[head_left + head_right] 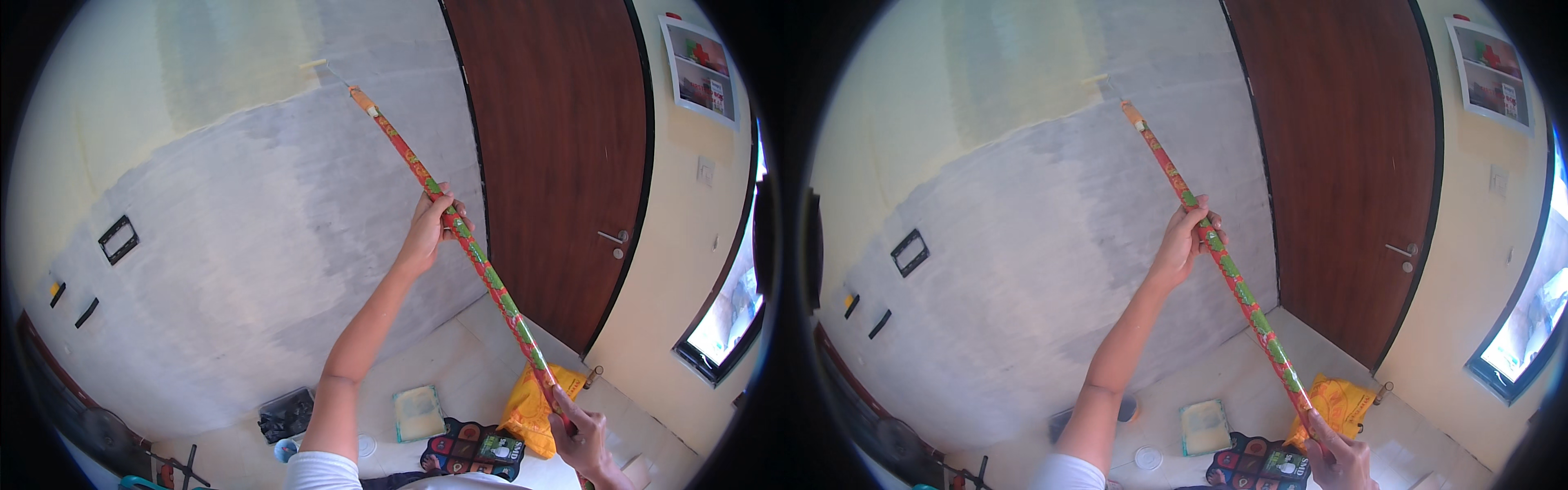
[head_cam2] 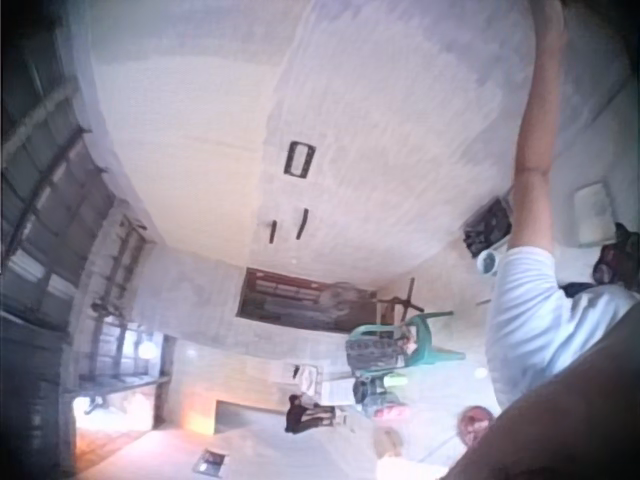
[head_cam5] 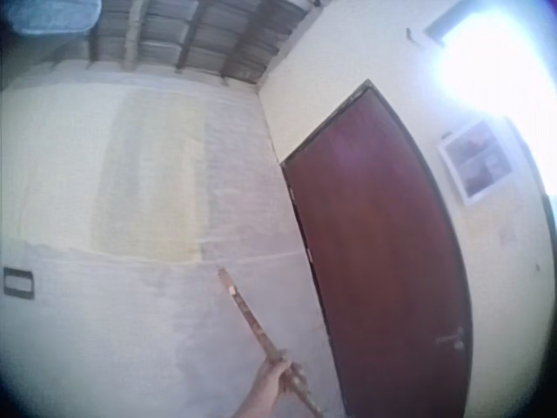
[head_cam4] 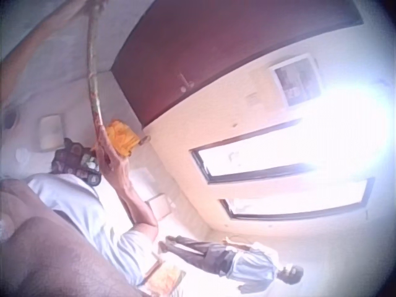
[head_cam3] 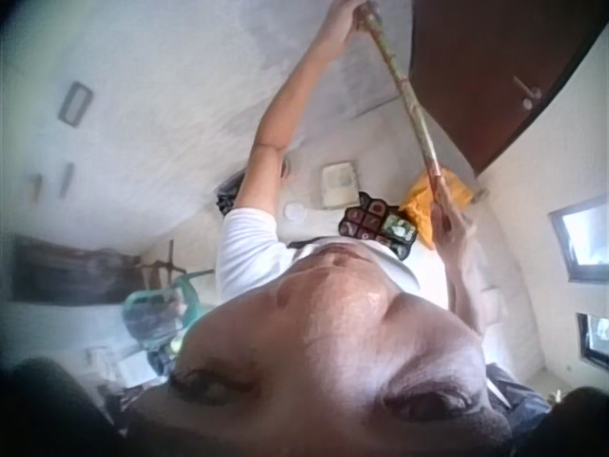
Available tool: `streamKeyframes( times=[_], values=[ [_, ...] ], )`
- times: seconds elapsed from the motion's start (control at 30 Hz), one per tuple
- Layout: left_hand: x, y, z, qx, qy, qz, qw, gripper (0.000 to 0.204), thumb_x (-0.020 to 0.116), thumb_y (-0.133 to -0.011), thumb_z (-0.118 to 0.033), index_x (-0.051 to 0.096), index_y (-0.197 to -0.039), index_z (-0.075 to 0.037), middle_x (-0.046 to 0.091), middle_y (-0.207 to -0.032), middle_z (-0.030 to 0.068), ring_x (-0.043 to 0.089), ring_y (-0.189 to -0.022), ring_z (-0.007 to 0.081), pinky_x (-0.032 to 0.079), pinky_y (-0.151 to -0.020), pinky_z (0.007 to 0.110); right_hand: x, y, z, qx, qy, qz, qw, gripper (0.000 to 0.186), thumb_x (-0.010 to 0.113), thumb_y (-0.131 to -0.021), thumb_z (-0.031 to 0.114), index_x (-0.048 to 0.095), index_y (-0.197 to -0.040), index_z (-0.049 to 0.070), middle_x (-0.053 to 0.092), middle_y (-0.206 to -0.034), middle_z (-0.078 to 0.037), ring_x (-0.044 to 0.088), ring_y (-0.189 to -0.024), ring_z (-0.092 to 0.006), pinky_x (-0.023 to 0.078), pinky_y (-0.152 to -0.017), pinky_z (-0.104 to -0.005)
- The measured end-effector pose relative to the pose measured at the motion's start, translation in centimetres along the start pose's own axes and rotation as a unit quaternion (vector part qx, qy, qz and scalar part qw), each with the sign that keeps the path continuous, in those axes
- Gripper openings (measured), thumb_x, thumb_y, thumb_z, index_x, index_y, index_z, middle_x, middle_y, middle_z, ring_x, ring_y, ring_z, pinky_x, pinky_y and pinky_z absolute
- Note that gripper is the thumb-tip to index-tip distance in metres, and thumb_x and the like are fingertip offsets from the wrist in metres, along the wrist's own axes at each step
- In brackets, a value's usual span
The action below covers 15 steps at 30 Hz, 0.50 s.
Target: The person sits on the floor and loads a paint roller with light-colored paint from a tray. They then stand up and apply the paint to a wall using the roller on an extension pole.
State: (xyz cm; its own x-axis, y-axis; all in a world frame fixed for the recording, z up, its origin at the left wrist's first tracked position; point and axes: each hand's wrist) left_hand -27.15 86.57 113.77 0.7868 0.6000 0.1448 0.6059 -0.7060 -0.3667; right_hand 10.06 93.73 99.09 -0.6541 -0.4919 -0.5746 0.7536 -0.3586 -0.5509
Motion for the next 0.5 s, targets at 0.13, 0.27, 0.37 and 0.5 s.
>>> streamKeyframes(
  times=[0.13,0.27,0.37,0.5],
  values=[
    [-0.8,-0.8,1.3,-0.022,-0.010,-0.022,0.999,0.035,0.042,-0.098,-0.025,0.031,-0.127,-0.009,0.060,-0.084,0.0044,0.067,-0.072,0.0202,0.055,-0.065,0.037,0.0,-0.5,-0.1,0.015,-0.007,0.013,1.000,0.051,0.067,-0.080,-0.001,0.058,-0.130,0.003,0.048,-0.052,-0.008,0.042,-0.040,-0.0136,0.036,-0.044,-0.0258],
    [-0.4,-1.2,2.8,-0.028,-0.008,-0.024,0.999,0.032,0.043,-0.097,-0.025,0.032,-0.123,-0.010,0.059,-0.083,0.0041,0.067,-0.070,0.0201,0.056,-0.062,0.036,0.3,-0.2,-1.9,0.022,-0.025,0.007,0.999,0.050,0.067,-0.080,0.000,0.059,-0.130,0.004,0.049,-0.052,-0.008,0.041,-0.040,-0.0137,0.036,-0.044,-0.0264],
    [-0.9,-1.5,3.7,-0.028,-0.020,-0.025,0.999,0.034,0.042,-0.097,-0.026,0.031,-0.124,-0.010,0.060,-0.083,0.0048,0.067,-0.071,0.0206,0.057,-0.061,0.035,0.7,-0.6,-2.7,0.026,-0.011,0.018,0.999,0.051,0.067,-0.080,0.001,0.059,-0.130,0.005,0.050,-0.053,-0.009,0.041,-0.040,-0.0137,0.036,-0.044,-0.0269],
    [-0.7,-1.8,4.8,-0.048,-0.008,-0.009,0.999,0.053,0.042,-0.096,-0.024,0.020,-0.139,-0.001,0.059,-0.085,0.0066,0.067,-0.073,0.0220,0.056,-0.063,0.035,1.2,-0.5,-4.8,0.044,0.002,0.029,0.999,0.051,0.067,-0.080,0.001,0.059,-0.130,0.006,0.053,-0.057,-0.011,0.043,-0.041,-0.0139,0.037,-0.043,-0.0275]
  ],
)
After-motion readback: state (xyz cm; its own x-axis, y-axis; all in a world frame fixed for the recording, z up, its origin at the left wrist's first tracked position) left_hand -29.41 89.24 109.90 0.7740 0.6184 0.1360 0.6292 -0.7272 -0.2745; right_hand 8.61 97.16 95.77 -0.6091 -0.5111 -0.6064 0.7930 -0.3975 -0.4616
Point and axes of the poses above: each hand's wrist, its own y-axis away from the middle knuckle, its own x-axis out of the palm, z = x × y
